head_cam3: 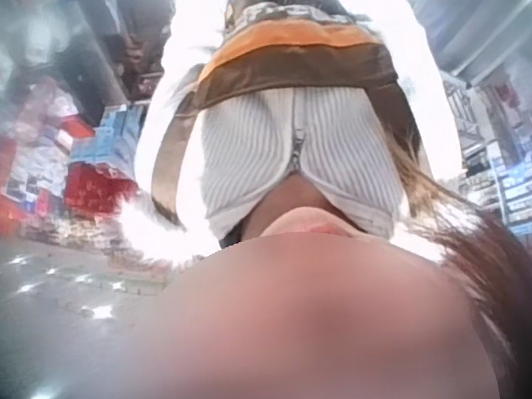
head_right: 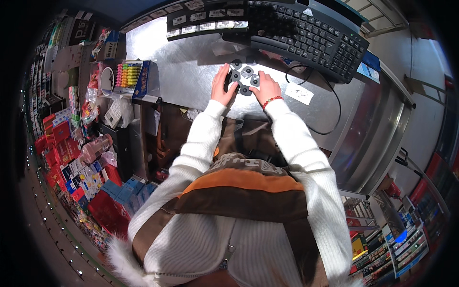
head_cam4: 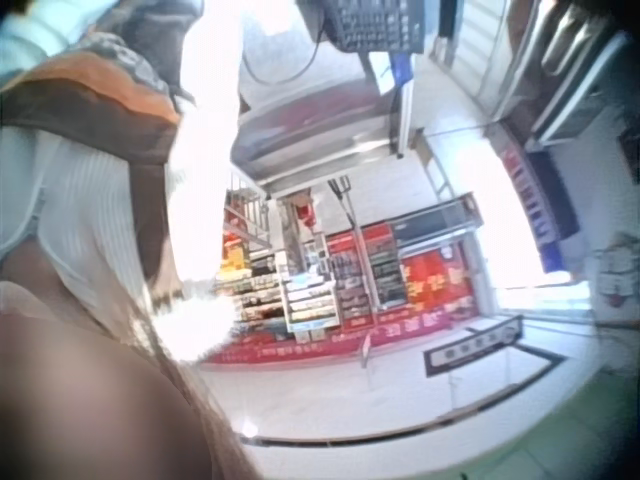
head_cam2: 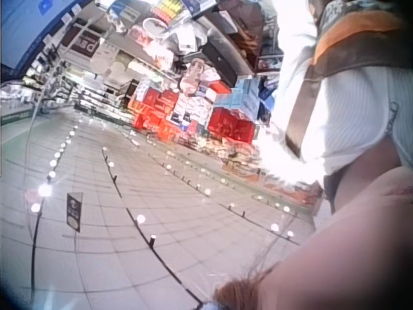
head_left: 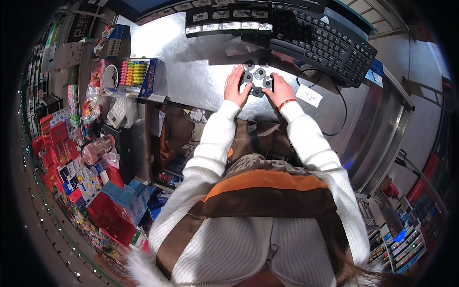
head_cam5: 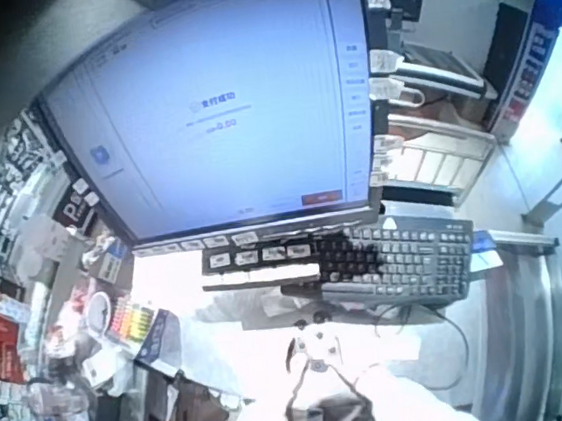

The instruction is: The person unpacks small black plastic key fobs from a plastic bag at a checkout counter. They repeatedly attach small white tags to each fob by hand, then place the tagged fobs on the counter. The person also briefly handles a barcode scanner and a smartphone.

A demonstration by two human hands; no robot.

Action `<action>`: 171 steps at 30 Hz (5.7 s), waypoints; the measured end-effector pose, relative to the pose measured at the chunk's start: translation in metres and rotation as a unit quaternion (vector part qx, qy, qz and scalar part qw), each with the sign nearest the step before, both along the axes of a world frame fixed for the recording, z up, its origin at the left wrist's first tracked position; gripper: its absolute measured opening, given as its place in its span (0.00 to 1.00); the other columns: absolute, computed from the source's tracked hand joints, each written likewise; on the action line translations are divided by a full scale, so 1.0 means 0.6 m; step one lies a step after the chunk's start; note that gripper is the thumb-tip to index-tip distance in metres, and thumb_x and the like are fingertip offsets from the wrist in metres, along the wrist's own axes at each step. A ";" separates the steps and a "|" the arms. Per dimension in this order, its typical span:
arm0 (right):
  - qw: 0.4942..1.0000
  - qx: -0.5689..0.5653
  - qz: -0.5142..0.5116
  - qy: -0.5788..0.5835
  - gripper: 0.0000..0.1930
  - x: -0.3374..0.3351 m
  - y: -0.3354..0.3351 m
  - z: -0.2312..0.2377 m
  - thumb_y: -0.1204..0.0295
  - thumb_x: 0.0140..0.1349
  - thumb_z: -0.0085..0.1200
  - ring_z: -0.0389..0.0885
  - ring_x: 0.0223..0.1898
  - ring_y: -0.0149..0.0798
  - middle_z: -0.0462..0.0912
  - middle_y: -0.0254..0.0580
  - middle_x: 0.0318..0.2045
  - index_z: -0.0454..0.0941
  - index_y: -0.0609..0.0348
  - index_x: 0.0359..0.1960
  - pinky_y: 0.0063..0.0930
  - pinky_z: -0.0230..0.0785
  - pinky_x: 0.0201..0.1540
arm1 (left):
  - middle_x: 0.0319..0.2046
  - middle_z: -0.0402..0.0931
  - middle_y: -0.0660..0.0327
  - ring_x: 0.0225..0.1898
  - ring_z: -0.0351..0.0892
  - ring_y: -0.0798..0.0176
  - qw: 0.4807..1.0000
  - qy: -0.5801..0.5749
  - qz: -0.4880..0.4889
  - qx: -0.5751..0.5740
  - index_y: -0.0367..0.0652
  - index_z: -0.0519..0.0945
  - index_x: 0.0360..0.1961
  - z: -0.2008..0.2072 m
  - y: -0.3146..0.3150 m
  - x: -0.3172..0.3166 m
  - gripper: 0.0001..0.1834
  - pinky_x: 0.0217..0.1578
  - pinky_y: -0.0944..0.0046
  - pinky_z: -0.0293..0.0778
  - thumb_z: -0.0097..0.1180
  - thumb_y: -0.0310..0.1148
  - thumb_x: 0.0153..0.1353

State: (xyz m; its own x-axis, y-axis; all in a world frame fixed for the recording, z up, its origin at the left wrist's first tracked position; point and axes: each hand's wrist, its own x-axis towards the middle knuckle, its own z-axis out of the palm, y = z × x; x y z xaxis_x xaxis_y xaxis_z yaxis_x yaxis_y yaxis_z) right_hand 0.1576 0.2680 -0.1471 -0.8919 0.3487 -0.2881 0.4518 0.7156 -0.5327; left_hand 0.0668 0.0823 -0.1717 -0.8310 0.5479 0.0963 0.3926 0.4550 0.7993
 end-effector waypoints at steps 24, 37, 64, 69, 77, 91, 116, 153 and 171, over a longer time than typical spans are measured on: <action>0.978 0.081 0.059 -0.183 0.30 0.128 -0.301 -0.408 0.51 0.71 0.47 0.68 0.66 0.55 0.71 0.53 0.66 0.70 0.59 0.66 0.41 0.57 0.70 | 0.41 0.81 0.53 0.46 0.80 0.53 0.850 -0.389 0.349 0.068 0.40 0.81 0.45 -0.310 -0.337 0.545 0.13 0.50 0.58 0.74 0.61 0.36 0.64; 0.989 0.103 0.077 0.078 0.33 0.047 -0.245 -0.585 0.46 0.67 0.51 0.73 0.62 0.55 0.75 0.51 0.63 0.72 0.60 0.64 0.41 0.63 0.65 | 0.35 0.76 0.55 0.43 0.75 0.49 0.808 -0.407 0.416 -0.090 0.44 0.82 0.44 -0.383 -0.403 0.754 0.10 0.49 0.54 0.70 0.56 0.32 0.64; 0.970 -0.002 0.172 0.170 0.25 -0.024 -0.188 -0.667 0.54 0.68 0.52 0.77 0.59 0.47 0.79 0.47 0.59 0.73 0.53 0.63 0.37 0.66 0.61 | 0.37 0.78 0.57 0.40 0.76 0.58 0.745 -0.464 0.477 -0.044 0.40 0.82 0.44 -0.463 -0.418 0.920 0.09 0.46 0.63 0.71 0.54 0.31 0.68; 0.929 0.178 0.292 0.140 0.22 -0.030 -0.186 -0.637 0.62 0.66 0.54 0.76 0.58 0.52 0.78 0.51 0.56 0.72 0.56 0.60 0.39 0.67 0.61 | 0.37 0.78 0.56 0.40 0.77 0.58 0.736 -0.474 0.481 -0.046 0.40 0.83 0.43 -0.471 -0.420 0.929 0.08 0.46 0.63 0.72 0.54 0.30 0.68; 0.950 0.080 0.276 0.127 0.24 -0.016 -0.156 -0.660 0.58 0.67 0.55 0.77 0.56 0.56 0.79 0.57 0.53 0.74 0.59 0.59 0.41 0.69 0.59 | 0.37 0.79 0.56 0.39 0.77 0.57 0.734 -0.485 0.472 -0.060 0.40 0.83 0.43 -0.468 -0.424 0.921 0.09 0.44 0.62 0.71 0.54 0.30 0.67; 0.935 0.169 0.306 0.067 0.20 -0.005 -0.070 -0.807 0.62 0.69 0.54 0.81 0.47 0.53 0.83 0.53 0.46 0.76 0.57 0.58 0.43 0.71 0.51 | 0.36 0.80 0.55 0.38 0.77 0.57 0.754 -0.452 0.474 -0.052 0.40 0.83 0.42 -0.478 -0.416 0.914 0.09 0.44 0.62 0.72 0.55 0.30 0.67; 0.892 -0.255 -0.323 0.188 0.10 0.085 -0.254 -0.605 0.67 0.67 0.50 0.82 0.31 0.40 0.82 0.45 0.29 0.80 0.60 0.36 0.31 0.75 0.36 | 0.64 0.69 0.54 0.63 0.69 0.60 0.649 -0.533 0.482 0.248 0.42 0.65 0.68 -0.474 -0.404 0.705 0.25 0.64 0.63 0.63 0.49 0.40 0.75; 0.416 -0.804 -0.411 -0.108 0.18 0.457 -0.278 -0.789 0.55 0.74 0.36 0.74 0.33 0.44 0.73 0.42 0.26 0.71 0.56 0.39 0.29 0.71 0.16 | 0.69 0.60 0.58 0.67 0.62 0.51 0.908 0.042 -0.060 -0.413 0.66 0.60 0.73 -1.441 -0.349 0.468 0.31 0.62 0.41 0.63 0.44 0.55 0.70; 0.371 -0.776 -0.469 -0.200 0.20 0.389 -0.309 -0.722 0.55 0.73 0.37 0.75 0.25 0.51 0.75 0.53 0.24 0.75 0.57 0.39 0.38 0.73 0.15 | 0.45 0.72 0.42 0.36 0.80 0.40 0.940 -0.221 0.254 -0.047 0.42 0.73 0.50 -1.333 -0.361 0.470 0.19 0.37 0.47 0.80 0.61 0.33 0.58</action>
